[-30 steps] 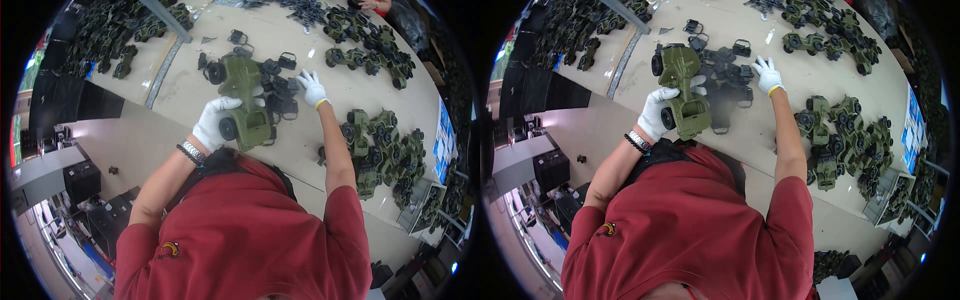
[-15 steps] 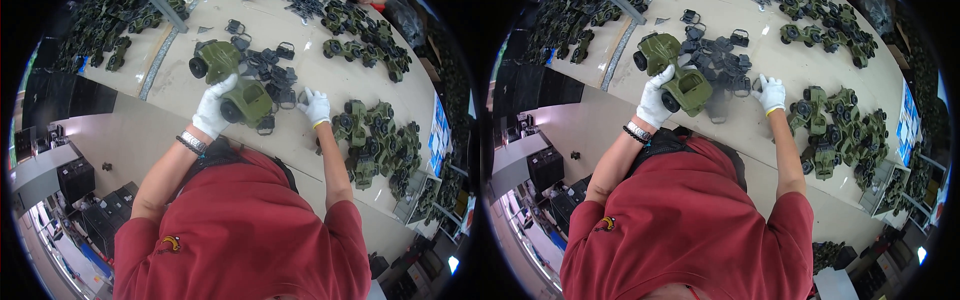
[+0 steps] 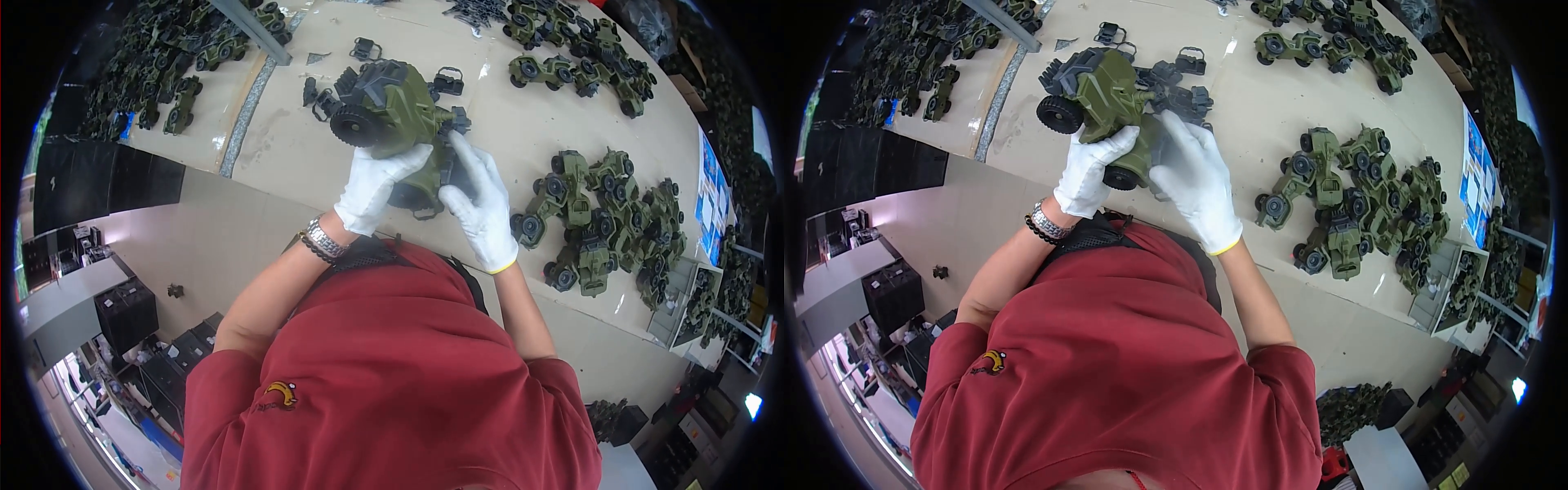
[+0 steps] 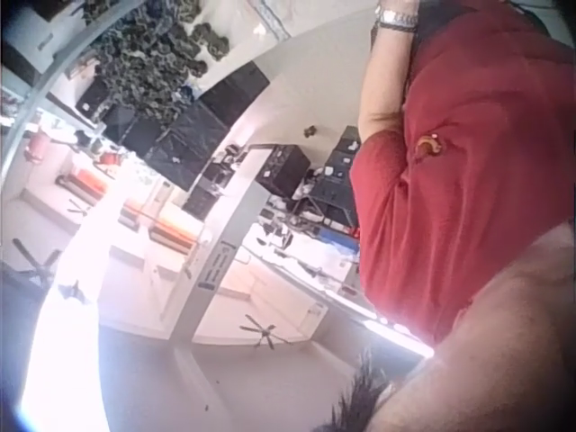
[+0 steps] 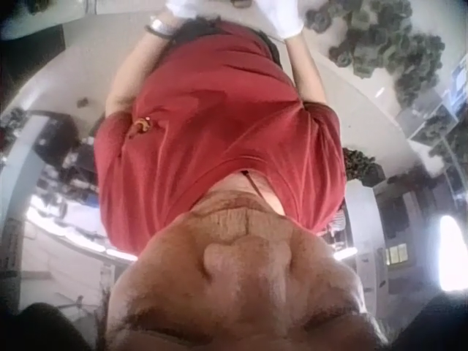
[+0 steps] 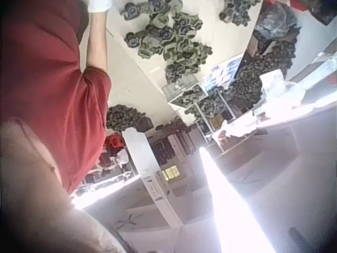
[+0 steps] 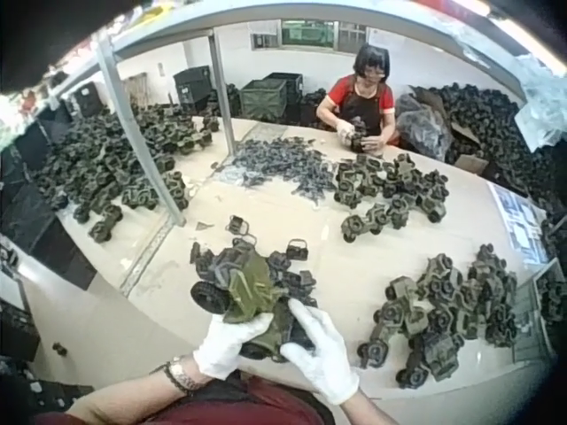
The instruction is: The person assembles plastic toy tank models by hand from tank parts on a production workbench.
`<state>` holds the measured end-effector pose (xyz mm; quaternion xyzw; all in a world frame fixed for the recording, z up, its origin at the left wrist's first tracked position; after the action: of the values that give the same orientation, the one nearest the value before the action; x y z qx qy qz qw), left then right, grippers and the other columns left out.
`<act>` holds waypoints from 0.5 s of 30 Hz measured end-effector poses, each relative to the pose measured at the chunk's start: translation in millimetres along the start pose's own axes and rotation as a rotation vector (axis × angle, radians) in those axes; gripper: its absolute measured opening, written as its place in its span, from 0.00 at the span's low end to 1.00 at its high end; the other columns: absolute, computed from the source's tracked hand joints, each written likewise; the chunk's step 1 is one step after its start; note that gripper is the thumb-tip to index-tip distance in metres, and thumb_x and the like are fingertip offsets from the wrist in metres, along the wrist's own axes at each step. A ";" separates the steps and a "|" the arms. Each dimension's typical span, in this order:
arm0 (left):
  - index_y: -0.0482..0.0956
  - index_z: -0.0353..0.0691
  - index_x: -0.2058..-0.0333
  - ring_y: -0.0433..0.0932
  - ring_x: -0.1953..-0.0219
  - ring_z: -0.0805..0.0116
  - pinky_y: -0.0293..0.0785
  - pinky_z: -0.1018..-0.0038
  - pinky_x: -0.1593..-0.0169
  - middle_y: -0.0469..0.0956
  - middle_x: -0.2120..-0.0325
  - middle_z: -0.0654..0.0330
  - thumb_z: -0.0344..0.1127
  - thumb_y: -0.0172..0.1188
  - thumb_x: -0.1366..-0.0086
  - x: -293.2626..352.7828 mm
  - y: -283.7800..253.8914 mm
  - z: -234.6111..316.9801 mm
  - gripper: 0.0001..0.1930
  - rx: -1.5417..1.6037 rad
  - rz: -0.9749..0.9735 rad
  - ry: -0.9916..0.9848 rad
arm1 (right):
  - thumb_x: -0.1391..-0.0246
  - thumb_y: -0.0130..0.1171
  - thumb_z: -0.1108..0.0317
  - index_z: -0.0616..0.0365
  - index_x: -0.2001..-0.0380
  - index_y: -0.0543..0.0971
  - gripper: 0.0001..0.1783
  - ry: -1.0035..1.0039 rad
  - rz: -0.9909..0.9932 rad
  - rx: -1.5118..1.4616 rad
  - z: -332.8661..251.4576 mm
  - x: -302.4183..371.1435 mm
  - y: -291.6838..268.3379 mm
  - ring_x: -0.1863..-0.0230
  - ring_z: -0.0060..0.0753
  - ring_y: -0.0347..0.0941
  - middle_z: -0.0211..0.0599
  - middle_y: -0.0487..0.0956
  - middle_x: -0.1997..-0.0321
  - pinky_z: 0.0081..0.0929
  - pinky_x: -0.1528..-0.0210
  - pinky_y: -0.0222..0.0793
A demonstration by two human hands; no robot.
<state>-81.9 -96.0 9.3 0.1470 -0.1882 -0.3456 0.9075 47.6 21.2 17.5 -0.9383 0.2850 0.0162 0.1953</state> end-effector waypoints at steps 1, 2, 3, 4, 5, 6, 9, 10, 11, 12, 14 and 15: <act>0.77 0.38 0.48 0.78 0.55 0.74 0.75 0.74 0.49 0.80 0.54 0.63 0.27 0.69 0.39 1.1 2.4 0.0 0.20 0.013 0.001 0.023 | 0.56 0.67 0.73 0.52 0.37 0.73 0.37 0.000 0.004 0.002 -0.2 2.5 -1.1 0.47 0.44 0.76 0.44 0.74 0.45 0.33 0.45 0.72; 0.77 0.38 0.48 0.78 0.55 0.74 0.75 0.74 0.49 0.80 0.54 0.63 0.27 0.69 0.39 1.2 3.8 0.4 0.21 0.026 0.004 0.047 | 0.55 0.66 0.74 0.53 0.37 0.73 0.37 -0.031 0.033 -0.011 -1.2 4.4 -2.6 0.47 0.42 0.75 0.43 0.74 0.45 0.32 0.45 0.72; 0.77 0.38 0.48 0.78 0.55 0.74 0.75 0.74 0.49 0.80 0.54 0.63 0.27 0.69 0.39 1.2 4.9 0.6 0.21 0.025 0.001 0.048 | 0.55 0.65 0.74 0.54 0.37 0.72 0.37 -0.063 0.062 -0.024 -2.1 6.4 -4.0 0.46 0.40 0.75 0.43 0.74 0.44 0.31 0.44 0.72; 0.76 0.38 0.47 0.78 0.55 0.74 0.75 0.74 0.49 0.80 0.54 0.63 0.27 0.69 0.39 1.0 6.1 0.8 0.21 0.038 -0.011 0.042 | 0.55 0.65 0.74 0.54 0.37 0.72 0.37 -0.064 0.065 -0.024 -2.0 8.8 -4.9 0.46 0.40 0.75 0.43 0.74 0.44 0.31 0.44 0.72; 0.76 0.38 0.47 0.78 0.55 0.74 0.75 0.74 0.49 0.79 0.54 0.63 0.27 0.69 0.39 1.7 7.1 1.0 0.21 0.051 -0.022 0.035 | 0.54 0.65 0.74 0.54 0.36 0.72 0.37 -0.026 0.084 -0.100 -0.7 12.3 -6.6 0.46 0.39 0.75 0.42 0.74 0.44 0.31 0.43 0.71; 0.76 0.38 0.47 0.78 0.55 0.74 0.75 0.74 0.49 0.79 0.54 0.63 0.27 0.69 0.39 2.0 7.7 2.0 0.21 0.049 -0.022 0.035 | 0.53 0.64 0.75 0.55 0.35 0.71 0.38 0.013 0.102 -0.176 0.5 14.2 -7.9 0.46 0.37 0.75 0.42 0.73 0.43 0.30 0.42 0.70; 0.76 0.39 0.47 0.77 0.54 0.73 0.76 0.74 0.49 0.79 0.55 0.63 0.26 0.69 0.39 4.4 10.9 3.1 0.21 0.068 -0.038 0.002 | 0.52 0.65 0.73 0.56 0.36 0.72 0.36 -0.048 0.076 -0.078 -3.9 14.7 -10.3 0.45 0.37 0.74 0.42 0.73 0.41 0.30 0.41 0.69; 0.76 0.39 0.47 0.77 0.54 0.73 0.76 0.73 0.49 0.79 0.55 0.63 0.26 0.69 0.39 7.4 12.3 3.4 0.21 0.050 -0.032 0.012 | 0.52 0.65 0.73 0.56 0.36 0.72 0.36 -0.049 0.079 -0.079 -4.4 15.6 -11.8 0.45 0.37 0.74 0.42 0.73 0.41 0.30 0.41 0.69; 0.76 0.40 0.47 0.77 0.54 0.73 0.75 0.73 0.49 0.79 0.54 0.64 0.26 0.69 0.39 8.1 11.8 2.7 0.21 0.037 -0.023 0.019 | 0.51 0.65 0.73 0.56 0.36 0.72 0.36 -0.054 0.063 -0.064 -4.4 15.3 -11.9 0.44 0.37 0.73 0.42 0.72 0.41 0.30 0.40 0.69; 0.76 0.40 0.47 0.77 0.54 0.73 0.75 0.73 0.49 0.79 0.54 0.64 0.26 0.69 0.39 7.2 10.9 1.8 0.21 0.040 -0.021 0.016 | 0.51 0.66 0.72 0.57 0.37 0.73 0.35 -0.060 0.047 -0.048 -4.6 15.0 -11.7 0.43 0.38 0.73 0.43 0.72 0.40 0.31 0.40 0.68; 0.75 0.40 0.47 0.77 0.54 0.73 0.76 0.73 0.49 0.78 0.55 0.64 0.26 0.69 0.40 6.1 10.8 0.7 0.21 0.060 -0.028 0.006 | 0.51 0.67 0.71 0.57 0.37 0.73 0.35 -0.005 0.076 -0.138 -6.2 18.7 -12.8 0.43 0.38 0.73 0.43 0.72 0.40 0.31 0.40 0.68; 0.75 0.40 0.47 0.77 0.54 0.73 0.76 0.73 0.49 0.78 0.55 0.64 0.26 0.69 0.40 7.2 12.4 0.7 0.21 0.060 -0.029 0.008 | 0.51 0.67 0.71 0.58 0.37 0.74 0.34 0.047 0.106 -0.230 -5.7 20.2 -13.8 0.43 0.39 0.72 0.43 0.72 0.40 0.31 0.40 0.68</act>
<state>-70.1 -92.1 16.6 0.1780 -0.1929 -0.3523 0.8983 71.5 18.9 24.8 -0.9382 0.3350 0.0373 0.0784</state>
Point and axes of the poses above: each hand's wrist, its own x-axis away from the middle knuckle, its own y-axis out of the palm, z = x × y, the point moved 3 cm from there along -x, towards the middle knuckle
